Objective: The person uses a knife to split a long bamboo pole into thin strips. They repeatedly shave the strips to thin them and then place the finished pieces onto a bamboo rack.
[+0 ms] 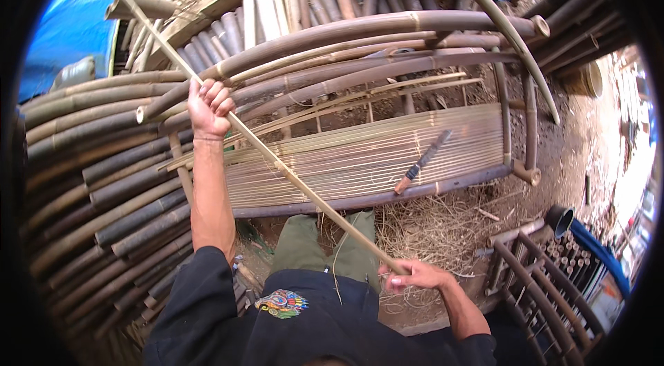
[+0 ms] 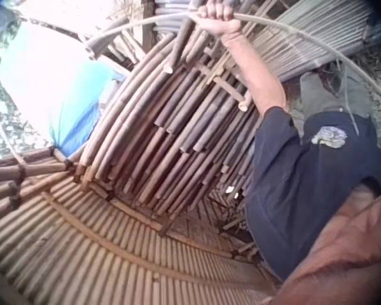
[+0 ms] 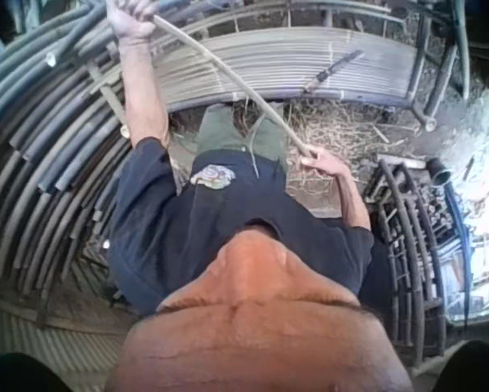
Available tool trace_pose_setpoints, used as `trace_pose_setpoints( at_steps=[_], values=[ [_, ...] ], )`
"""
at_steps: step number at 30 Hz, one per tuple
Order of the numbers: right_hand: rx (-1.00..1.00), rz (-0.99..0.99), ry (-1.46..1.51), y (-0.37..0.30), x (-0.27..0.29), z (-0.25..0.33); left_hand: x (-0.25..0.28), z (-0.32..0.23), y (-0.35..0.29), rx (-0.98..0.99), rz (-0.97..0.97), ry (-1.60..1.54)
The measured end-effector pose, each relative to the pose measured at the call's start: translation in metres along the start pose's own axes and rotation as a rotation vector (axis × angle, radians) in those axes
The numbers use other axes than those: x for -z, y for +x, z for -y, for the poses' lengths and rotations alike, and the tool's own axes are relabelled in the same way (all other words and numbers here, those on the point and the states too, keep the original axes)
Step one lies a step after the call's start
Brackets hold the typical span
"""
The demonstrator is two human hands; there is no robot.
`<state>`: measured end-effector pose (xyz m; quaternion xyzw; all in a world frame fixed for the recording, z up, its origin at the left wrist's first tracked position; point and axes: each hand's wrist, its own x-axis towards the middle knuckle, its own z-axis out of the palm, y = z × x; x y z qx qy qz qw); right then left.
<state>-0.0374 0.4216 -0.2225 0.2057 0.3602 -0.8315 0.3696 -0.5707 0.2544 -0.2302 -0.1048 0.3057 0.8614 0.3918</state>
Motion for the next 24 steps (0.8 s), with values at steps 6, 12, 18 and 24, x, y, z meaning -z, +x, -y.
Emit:
trace_pose_setpoints(
  at_steps=[6,12,18,24],
  values=[
    [-0.056,-0.47,-0.476,0.018,-0.023,-0.01,-0.013,-0.005,0.005,-0.051,-0.408,0.236],
    [0.386,-1.266,-1.422,0.032,0.064,-0.031,-0.045,0.045,0.027,-0.246,-0.641,0.339],
    [0.342,-1.664,-1.573,-0.048,0.096,-0.012,-0.128,0.143,0.083,-0.227,-0.774,0.349],
    [0.173,-1.689,-1.318,-0.108,0.087,-0.043,-0.16,0.227,0.092,-0.036,-0.585,0.334]
  ],
)
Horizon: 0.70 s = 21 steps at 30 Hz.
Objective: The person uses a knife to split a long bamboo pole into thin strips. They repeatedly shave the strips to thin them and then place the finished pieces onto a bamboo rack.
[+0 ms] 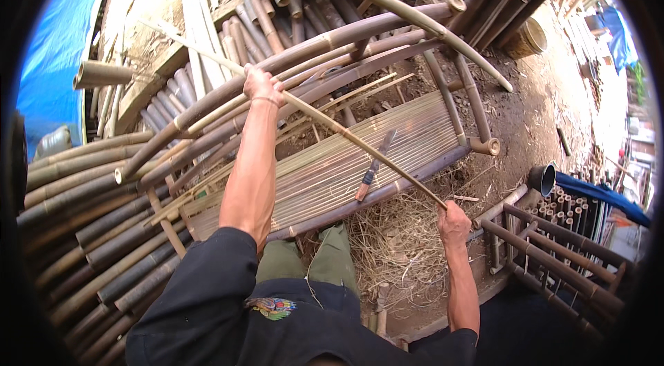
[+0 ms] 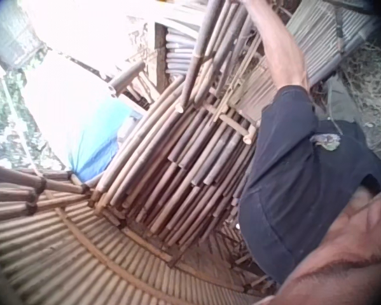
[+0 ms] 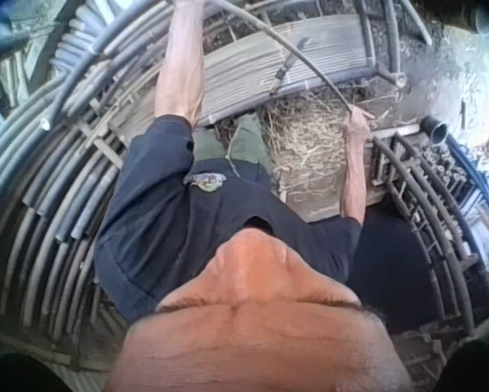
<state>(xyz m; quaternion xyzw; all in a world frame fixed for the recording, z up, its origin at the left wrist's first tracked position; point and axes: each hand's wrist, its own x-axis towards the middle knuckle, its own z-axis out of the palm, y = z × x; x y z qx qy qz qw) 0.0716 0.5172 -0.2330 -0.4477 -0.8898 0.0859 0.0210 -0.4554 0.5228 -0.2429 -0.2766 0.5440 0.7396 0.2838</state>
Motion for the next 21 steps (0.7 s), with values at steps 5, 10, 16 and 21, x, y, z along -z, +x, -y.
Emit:
trace_pose_setpoints(
  at_steps=[5,10,16,21],
  values=[
    [-0.008,0.02,0.149,0.024,0.06,0.073,0.01,0.039,-0.037,0.057,0.13,-0.082],
    [0.312,-0.058,0.04,0.093,0.038,0.148,0.014,0.063,-0.074,-0.036,0.099,-0.006],
    [0.648,-0.139,0.183,0.122,-0.016,0.157,0.034,0.055,-0.088,-0.122,0.055,-0.019],
    [0.813,0.199,1.137,0.077,0.012,0.232,0.051,0.055,-0.083,-0.166,0.16,-0.099]
  ],
)
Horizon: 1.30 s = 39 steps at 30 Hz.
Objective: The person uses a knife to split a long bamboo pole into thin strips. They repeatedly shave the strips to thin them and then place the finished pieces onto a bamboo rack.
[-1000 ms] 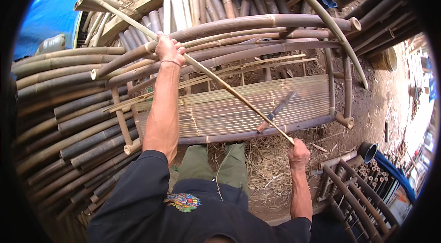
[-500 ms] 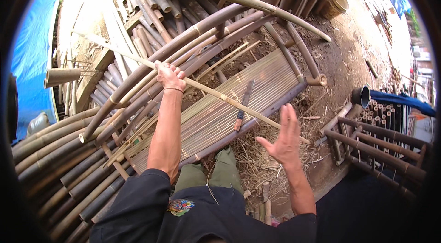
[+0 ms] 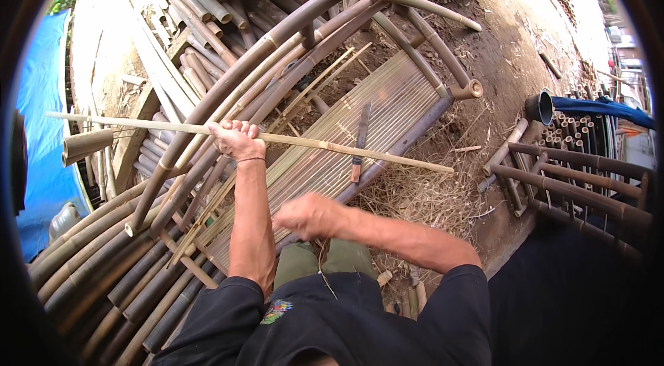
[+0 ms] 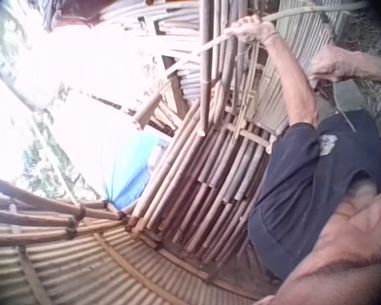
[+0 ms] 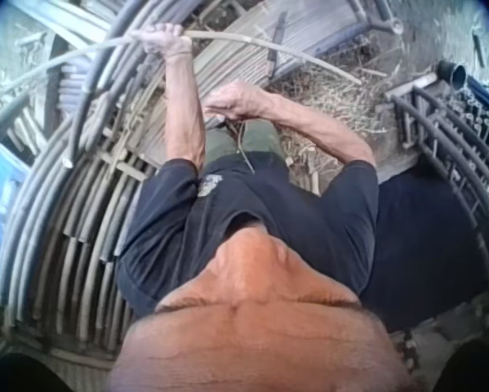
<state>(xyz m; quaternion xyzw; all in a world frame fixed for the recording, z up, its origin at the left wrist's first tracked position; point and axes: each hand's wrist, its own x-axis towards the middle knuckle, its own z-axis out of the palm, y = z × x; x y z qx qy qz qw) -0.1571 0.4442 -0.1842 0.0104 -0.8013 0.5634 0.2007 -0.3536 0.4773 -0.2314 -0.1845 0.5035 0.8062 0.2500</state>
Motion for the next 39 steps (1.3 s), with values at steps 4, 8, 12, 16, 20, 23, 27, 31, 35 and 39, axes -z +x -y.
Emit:
trace_pose_setpoints(
  at_steps=[4,8,12,16,20,23,27,31,35,39],
  values=[
    [-0.362,0.351,0.276,-0.058,-0.045,0.011,0.001,-0.019,0.009,-0.009,0.089,-0.081],
    [-1.044,-0.315,0.305,-0.133,-0.01,-0.055,0.003,-0.043,0.002,0.013,0.114,-0.132],
    [-0.698,-0.967,1.145,-0.118,0.036,-0.044,0.012,-0.048,-0.004,0.015,0.134,-0.143],
    [-0.837,-1.085,0.591,-0.115,0.011,-0.073,0.016,-0.045,-0.004,0.0,0.102,-0.145],
    [-0.479,-0.617,-0.114,-0.072,-0.031,-0.021,0.019,-0.042,-0.001,-0.044,0.047,-0.133],
    [-0.381,0.057,0.137,-0.079,-0.063,-0.011,0.013,-0.039,-0.005,-0.055,0.073,-0.138],
    [-1.009,-0.465,0.521,-0.098,0.003,-0.054,0.013,-0.046,-0.012,-0.08,0.119,-0.13],
    [-0.747,-1.033,0.969,-0.083,0.014,-0.072,0.017,-0.042,-0.015,-0.054,0.081,-0.15],
    [-0.781,-1.109,0.437,-0.06,-0.002,-0.068,0.021,-0.043,-0.015,-0.076,0.06,-0.152],
    [-0.193,-0.71,-0.186,-0.033,-0.051,-0.041,0.017,-0.041,-0.017,-0.092,0.039,-0.12]
  ],
)
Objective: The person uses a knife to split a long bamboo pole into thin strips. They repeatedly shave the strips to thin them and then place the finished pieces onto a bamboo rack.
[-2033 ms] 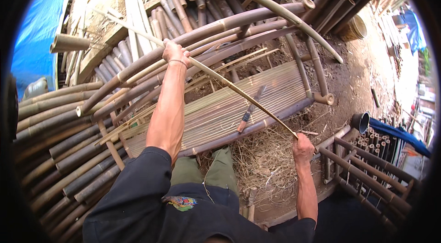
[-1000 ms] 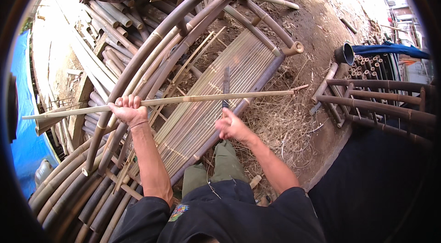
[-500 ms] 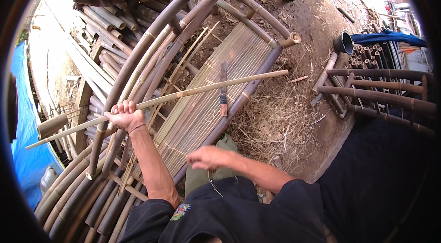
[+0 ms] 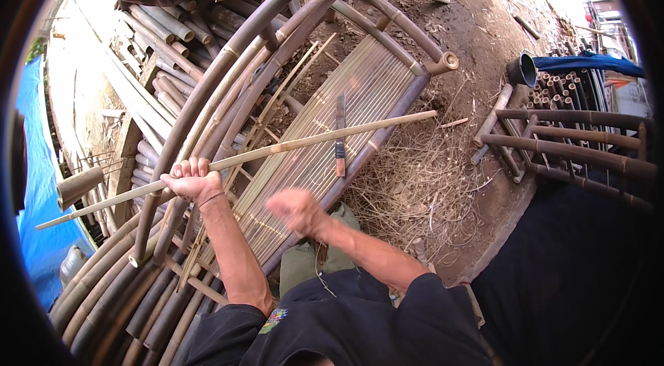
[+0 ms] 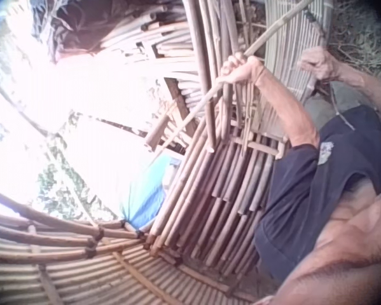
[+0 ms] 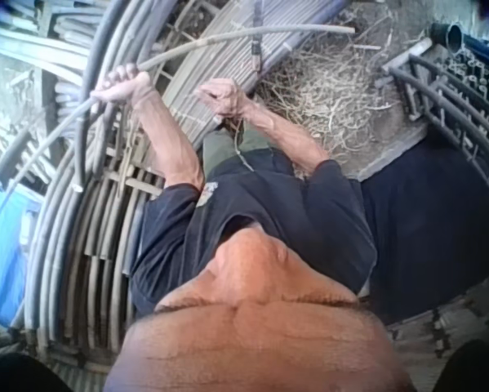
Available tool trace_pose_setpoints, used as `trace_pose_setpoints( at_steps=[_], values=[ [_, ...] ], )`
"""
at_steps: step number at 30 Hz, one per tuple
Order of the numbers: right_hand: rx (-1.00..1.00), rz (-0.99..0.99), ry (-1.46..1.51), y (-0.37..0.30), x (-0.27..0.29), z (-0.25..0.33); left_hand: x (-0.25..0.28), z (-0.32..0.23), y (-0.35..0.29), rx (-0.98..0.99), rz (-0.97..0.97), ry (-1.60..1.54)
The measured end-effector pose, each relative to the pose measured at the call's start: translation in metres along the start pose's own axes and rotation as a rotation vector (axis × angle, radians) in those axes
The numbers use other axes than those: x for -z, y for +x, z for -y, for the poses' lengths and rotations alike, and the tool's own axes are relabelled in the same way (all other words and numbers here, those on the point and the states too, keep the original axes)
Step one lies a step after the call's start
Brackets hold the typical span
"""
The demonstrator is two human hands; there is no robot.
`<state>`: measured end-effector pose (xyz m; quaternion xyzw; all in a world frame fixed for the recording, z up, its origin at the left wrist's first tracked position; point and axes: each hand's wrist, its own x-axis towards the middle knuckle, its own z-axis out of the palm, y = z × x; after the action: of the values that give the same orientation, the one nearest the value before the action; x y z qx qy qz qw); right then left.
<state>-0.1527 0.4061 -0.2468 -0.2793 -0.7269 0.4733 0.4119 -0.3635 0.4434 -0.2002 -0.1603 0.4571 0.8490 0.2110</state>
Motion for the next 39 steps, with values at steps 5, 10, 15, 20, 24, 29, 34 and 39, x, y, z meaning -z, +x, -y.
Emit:
trace_pose_setpoints(
  at_steps=[5,10,15,20,24,29,34,39],
  values=[
    [-0.309,1.043,0.261,-0.033,0.007,0.02,0.019,-0.003,0.011,-0.042,0.011,0.004],
    [-1.215,-0.067,1.109,0.003,0.025,-0.054,0.046,-0.016,0.011,-0.096,-0.007,-0.053],
    [-1.041,-0.852,1.073,0.032,0.002,-0.126,0.089,-0.014,-0.018,-0.045,0.128,0.12],
    [-0.98,-0.909,1.454,0.058,0.016,-0.129,0.131,-0.052,-0.086,0.125,0.749,1.458],
    [-0.856,-0.748,1.581,0.051,0.003,-0.103,0.085,-0.017,-0.075,-0.626,1.177,1.858],
    [-0.85,-0.839,1.092,0.058,0.041,-0.089,0.117,0.035,-0.033,-0.125,1.255,1.903],
    [-0.757,-1.089,0.888,0.094,0.14,-0.067,0.166,0.051,-0.04,-0.336,1.278,1.853],
    [-0.79,-1.056,0.596,0.099,0.145,-0.059,0.165,0.057,-0.057,-0.283,1.174,1.96]
  ],
)
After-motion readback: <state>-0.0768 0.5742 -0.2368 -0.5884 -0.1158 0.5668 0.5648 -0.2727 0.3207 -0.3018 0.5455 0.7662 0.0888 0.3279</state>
